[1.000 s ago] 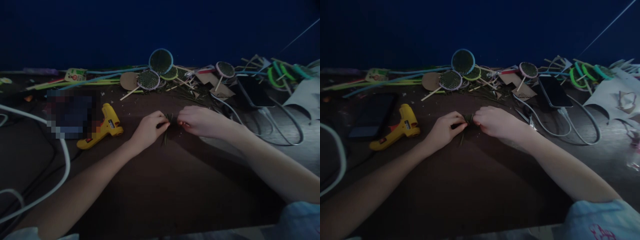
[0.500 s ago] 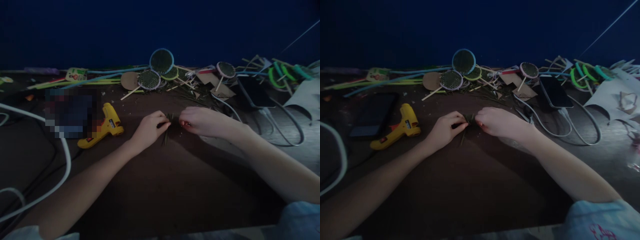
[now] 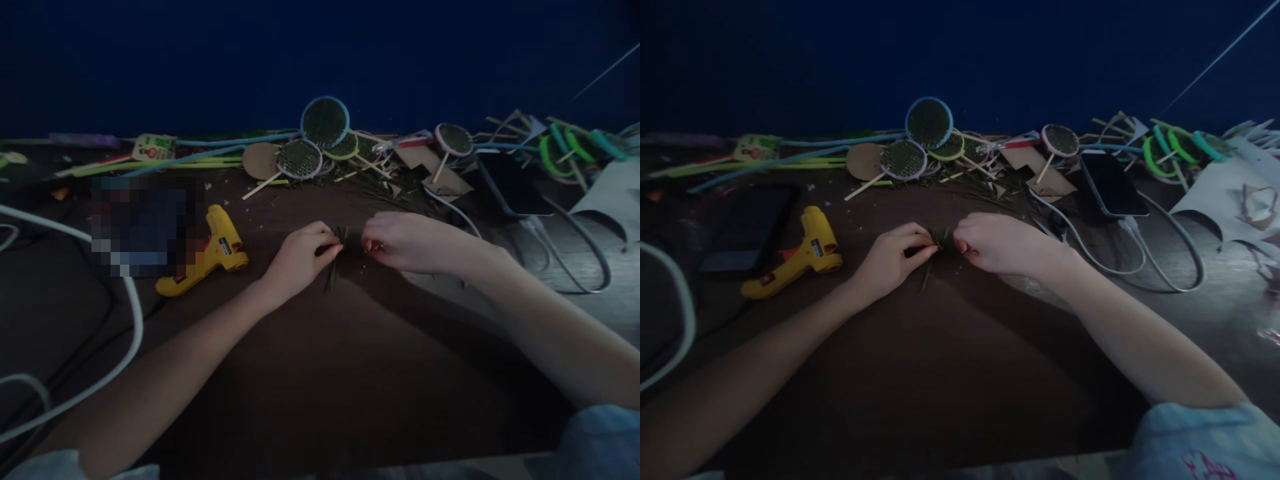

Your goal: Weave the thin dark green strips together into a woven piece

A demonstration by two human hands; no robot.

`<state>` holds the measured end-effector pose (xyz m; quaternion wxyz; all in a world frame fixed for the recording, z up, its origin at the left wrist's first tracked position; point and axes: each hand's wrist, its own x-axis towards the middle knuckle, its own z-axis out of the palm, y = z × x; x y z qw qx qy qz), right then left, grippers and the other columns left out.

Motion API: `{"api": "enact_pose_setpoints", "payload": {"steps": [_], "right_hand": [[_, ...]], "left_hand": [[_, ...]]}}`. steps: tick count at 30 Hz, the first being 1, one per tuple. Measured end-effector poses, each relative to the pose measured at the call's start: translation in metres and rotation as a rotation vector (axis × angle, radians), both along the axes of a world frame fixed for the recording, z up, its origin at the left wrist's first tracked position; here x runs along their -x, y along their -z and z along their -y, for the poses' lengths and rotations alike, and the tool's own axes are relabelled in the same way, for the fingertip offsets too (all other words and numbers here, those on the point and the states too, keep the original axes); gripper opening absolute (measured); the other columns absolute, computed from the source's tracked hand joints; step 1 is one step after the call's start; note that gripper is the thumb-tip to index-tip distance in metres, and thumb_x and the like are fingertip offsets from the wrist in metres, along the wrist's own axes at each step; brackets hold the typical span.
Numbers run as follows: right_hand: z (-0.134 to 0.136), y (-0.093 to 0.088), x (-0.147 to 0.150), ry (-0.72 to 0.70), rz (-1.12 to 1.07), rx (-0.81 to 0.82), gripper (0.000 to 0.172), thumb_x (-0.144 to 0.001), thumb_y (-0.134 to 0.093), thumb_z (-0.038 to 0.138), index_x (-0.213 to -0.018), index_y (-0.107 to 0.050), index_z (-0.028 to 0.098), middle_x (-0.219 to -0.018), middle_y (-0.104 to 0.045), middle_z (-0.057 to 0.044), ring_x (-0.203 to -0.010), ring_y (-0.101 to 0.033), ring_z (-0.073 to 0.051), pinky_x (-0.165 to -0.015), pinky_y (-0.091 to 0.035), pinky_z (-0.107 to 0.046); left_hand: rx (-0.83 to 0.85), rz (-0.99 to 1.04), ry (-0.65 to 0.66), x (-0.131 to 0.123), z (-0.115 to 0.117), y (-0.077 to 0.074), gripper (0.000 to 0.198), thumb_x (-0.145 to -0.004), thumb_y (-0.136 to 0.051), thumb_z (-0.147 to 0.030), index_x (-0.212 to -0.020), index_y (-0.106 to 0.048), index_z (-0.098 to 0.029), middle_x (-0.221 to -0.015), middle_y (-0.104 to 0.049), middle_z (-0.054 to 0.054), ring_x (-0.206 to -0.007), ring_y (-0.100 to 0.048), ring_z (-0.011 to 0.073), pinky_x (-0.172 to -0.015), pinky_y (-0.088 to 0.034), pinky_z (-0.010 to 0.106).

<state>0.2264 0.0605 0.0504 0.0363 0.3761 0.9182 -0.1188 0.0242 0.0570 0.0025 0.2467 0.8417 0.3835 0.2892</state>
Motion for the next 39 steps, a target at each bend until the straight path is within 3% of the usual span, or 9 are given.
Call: {"api": "enact_pose_setpoints", "payload": {"steps": [11, 21, 29, 32, 39], "right_hand": [[0.0, 0.0025, 0.0023, -0.074, 0.031, -0.108, 0.019, -0.079, -0.043, 0.01, -0.07, -0.058, 0.017, -0.07, -0.058, -0.006, -0.07, -0.051, -0.016, -0.063, -0.036, -0.027], [0.0001, -0.0056, 0.0002, -0.004, 0.004, -0.097, 0.017, -0.082, -0.043, 0.013, -0.073, -0.058, 0.016, -0.073, -0.059, -0.007, -0.073, -0.053, -0.018, -0.064, -0.036, -0.028], [0.002, -0.0046, 0.0017, 0.164, -0.277, 0.089, 0.012, -0.081, -0.05, 0.021, -0.085, -0.061, 0.019, -0.073, -0.064, 0.0, -0.063, -0.056, -0.012, -0.058, -0.037, -0.023], [0.0027, -0.0015, 0.0025, 0.226, -0.395, 0.17, 0.016, -0.082, -0.049, 0.023, -0.09, -0.063, 0.02, -0.078, -0.067, 0.0, -0.068, -0.06, -0.012, -0.06, -0.04, -0.022], [0.0013, 0.0024, 0.0032, 0.138, -0.47, 0.223, 0.017, -0.079, -0.053, 0.022, -0.09, -0.066, 0.02, -0.086, -0.069, -0.001, -0.076, -0.062, -0.014, -0.067, -0.044, -0.023]], "left_hand": [[0.01, -0.015, 0.004, 0.0012, -0.0006, 0.0011, 0.012, -0.084, -0.055, -0.018, -0.079, -0.065, -0.015, -0.082, -0.061, 0.002, -0.074, -0.057, 0.0124, -0.065, -0.043, 0.023], [-0.016, -0.013, -0.002, -0.0001, -0.001, 0.0011, 0.012, -0.083, -0.057, -0.015, -0.075, -0.066, -0.014, -0.08, -0.061, 0.002, -0.072, -0.058, 0.0125, -0.065, -0.042, 0.023], [0.019, -0.002, 0.004, -0.0003, -0.0011, -0.001, 0.012, -0.083, -0.057, -0.014, -0.076, -0.067, -0.014, -0.082, -0.061, 0.002, -0.076, -0.059, 0.0133, -0.072, -0.044, 0.025], [0.038, -0.008, 0.002, -0.0001, -0.0007, -0.0027, 0.012, -0.083, -0.056, -0.014, -0.078, -0.067, -0.014, -0.082, -0.061, 0.002, -0.076, -0.059, 0.0131, -0.073, -0.044, 0.025], [0.021, -0.019, 0.002, 0.0, -0.0006, -0.0026, 0.011, -0.081, -0.057, -0.012, -0.078, -0.067, -0.014, -0.08, -0.06, 0.001, -0.075, -0.058, 0.013, -0.069, -0.042, 0.024]]}}
